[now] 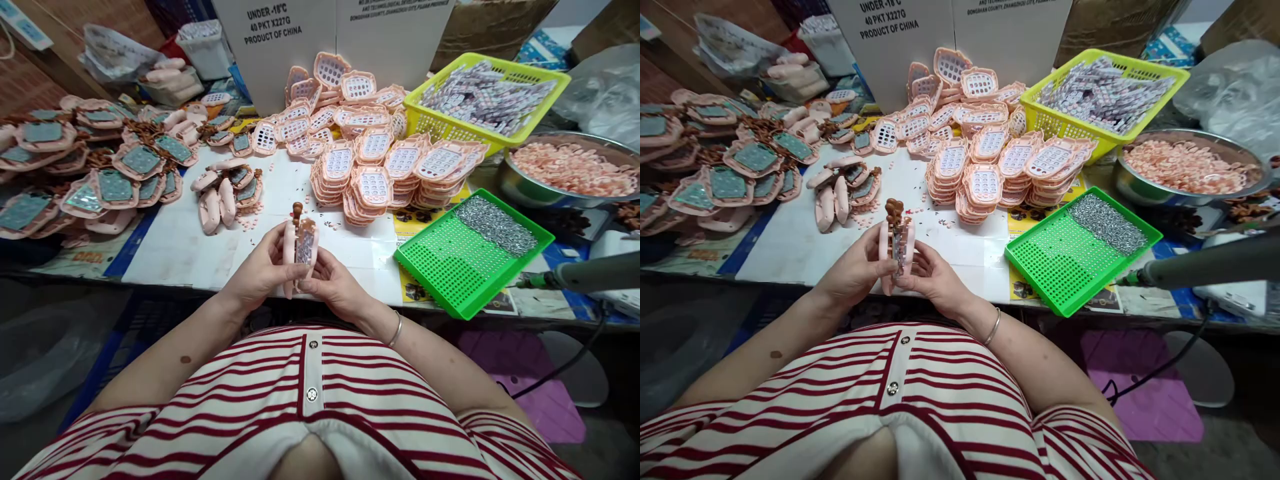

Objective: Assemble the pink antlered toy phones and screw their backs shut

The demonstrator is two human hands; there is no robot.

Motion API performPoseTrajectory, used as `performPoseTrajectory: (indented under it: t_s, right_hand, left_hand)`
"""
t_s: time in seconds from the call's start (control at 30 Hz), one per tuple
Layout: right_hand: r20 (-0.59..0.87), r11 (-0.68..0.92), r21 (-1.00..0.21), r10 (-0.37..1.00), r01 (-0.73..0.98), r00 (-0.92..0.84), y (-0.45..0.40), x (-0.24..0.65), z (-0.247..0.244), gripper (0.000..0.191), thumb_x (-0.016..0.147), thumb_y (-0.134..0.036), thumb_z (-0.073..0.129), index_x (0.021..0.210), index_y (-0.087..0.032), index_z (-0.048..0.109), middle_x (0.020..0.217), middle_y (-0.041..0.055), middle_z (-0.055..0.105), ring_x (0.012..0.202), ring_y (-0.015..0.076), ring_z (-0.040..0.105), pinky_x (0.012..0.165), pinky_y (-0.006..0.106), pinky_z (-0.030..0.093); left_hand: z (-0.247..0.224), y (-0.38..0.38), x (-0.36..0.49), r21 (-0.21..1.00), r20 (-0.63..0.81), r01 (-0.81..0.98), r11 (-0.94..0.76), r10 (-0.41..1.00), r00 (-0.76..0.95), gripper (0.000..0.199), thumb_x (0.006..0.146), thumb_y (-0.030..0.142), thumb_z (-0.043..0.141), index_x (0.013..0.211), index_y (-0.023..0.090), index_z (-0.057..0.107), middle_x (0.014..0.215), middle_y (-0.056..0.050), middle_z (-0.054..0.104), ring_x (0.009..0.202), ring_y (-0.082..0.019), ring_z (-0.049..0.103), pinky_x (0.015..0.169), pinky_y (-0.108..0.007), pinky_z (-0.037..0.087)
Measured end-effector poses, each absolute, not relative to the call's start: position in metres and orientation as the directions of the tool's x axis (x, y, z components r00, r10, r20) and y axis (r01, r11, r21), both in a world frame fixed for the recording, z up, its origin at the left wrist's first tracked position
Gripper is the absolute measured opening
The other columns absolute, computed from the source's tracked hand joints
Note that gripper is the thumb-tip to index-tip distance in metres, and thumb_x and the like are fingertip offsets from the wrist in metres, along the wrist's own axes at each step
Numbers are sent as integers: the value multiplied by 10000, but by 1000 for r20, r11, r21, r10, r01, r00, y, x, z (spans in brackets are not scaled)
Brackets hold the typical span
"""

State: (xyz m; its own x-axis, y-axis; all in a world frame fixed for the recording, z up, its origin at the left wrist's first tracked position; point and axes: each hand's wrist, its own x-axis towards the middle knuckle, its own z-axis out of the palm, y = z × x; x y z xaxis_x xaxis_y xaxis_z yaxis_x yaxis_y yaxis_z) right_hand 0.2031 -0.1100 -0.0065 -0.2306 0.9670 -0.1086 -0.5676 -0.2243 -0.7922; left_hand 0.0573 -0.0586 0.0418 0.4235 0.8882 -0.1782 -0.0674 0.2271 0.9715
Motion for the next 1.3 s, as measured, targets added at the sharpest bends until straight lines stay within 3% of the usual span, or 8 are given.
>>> performPoseTrajectory:
  t_s: [0.2, 0.37, 0.63, 0.87, 1.13, 1.3]
  right_hand:
    - [-94, -188, -822, 976, -538, -198, -111, 202, -11, 798, 588, -275, 921, 1293, -282, 546, 1275, 38, 659, 1206, 198, 611, 1099, 380, 477]
    - [-111, -204, -817, 973, -540, -201, -112, 203, -15, 840, 568, -263, 931, 1310, -285, 536, 1229, 36, 673, 1131, 189, 630, 998, 349, 536]
    - [-179, -298, -670, 954, -680, -241, -114, 207, -9, 583, 557, -383, 933, 1067, -266, 676, 1018, -5, 724, 883, 141, 646, 771, 232, 555]
    - [-143, -260, -739, 962, -621, -232, -111, 204, -13, 682, 562, -335, 931, 1174, -299, 634, 1136, 2, 712, 993, 160, 653, 900, 280, 551]
    - [-79, -182, -794, 977, -580, -200, -114, 200, -18, 802, 595, -235, 906, 1315, -319, 563, 1367, 11, 621, 1164, 190, 623, 915, 292, 570]
    - [-60, -186, -796, 971, -576, -231, -114, 201, -18, 785, 622, -194, 889, 1324, -327, 563, 1238, -18, 676, 1084, 154, 646, 933, 274, 557]
  left_hand:
    - [32, -60, 58, 976, -162, -61, 209, 884, 438, 922, 560, 323, 929, 1368, 231, 494, 1355, -104, 609, 1306, -330, 537, 1102, -446, 442]
    - [29, -60, 59, 979, -152, -60, 196, 892, 426, 900, 583, 298, 918, 1369, 241, 485, 1444, -118, 541, 1354, -331, 496, 1092, -439, 456]
    - [41, -59, 59, 957, -156, -163, 239, 902, 402, 809, 552, 350, 936, 1251, 205, 555, 1512, -133, 484, 1421, -332, 432, 1131, -405, 424]
    - [32, -58, 61, 986, -110, -69, 153, 898, 425, 955, 538, 299, 942, 1376, 231, 487, 1387, -115, 584, 1364, -344, 491, 1105, -436, 446]
    - [33, -63, 66, 988, -139, 7, 151, 888, 439, 1014, 574, 253, 924, 1445, 245, 405, 1496, -123, 483, 1398, -323, 452, 1176, -477, 370]
    - [27, -64, 60, 989, -109, -42, 145, 878, 465, 1019, 604, 262, 911, 1461, 220, 362, 1518, -144, 455, 1420, -311, 429, 1201, -469, 333]
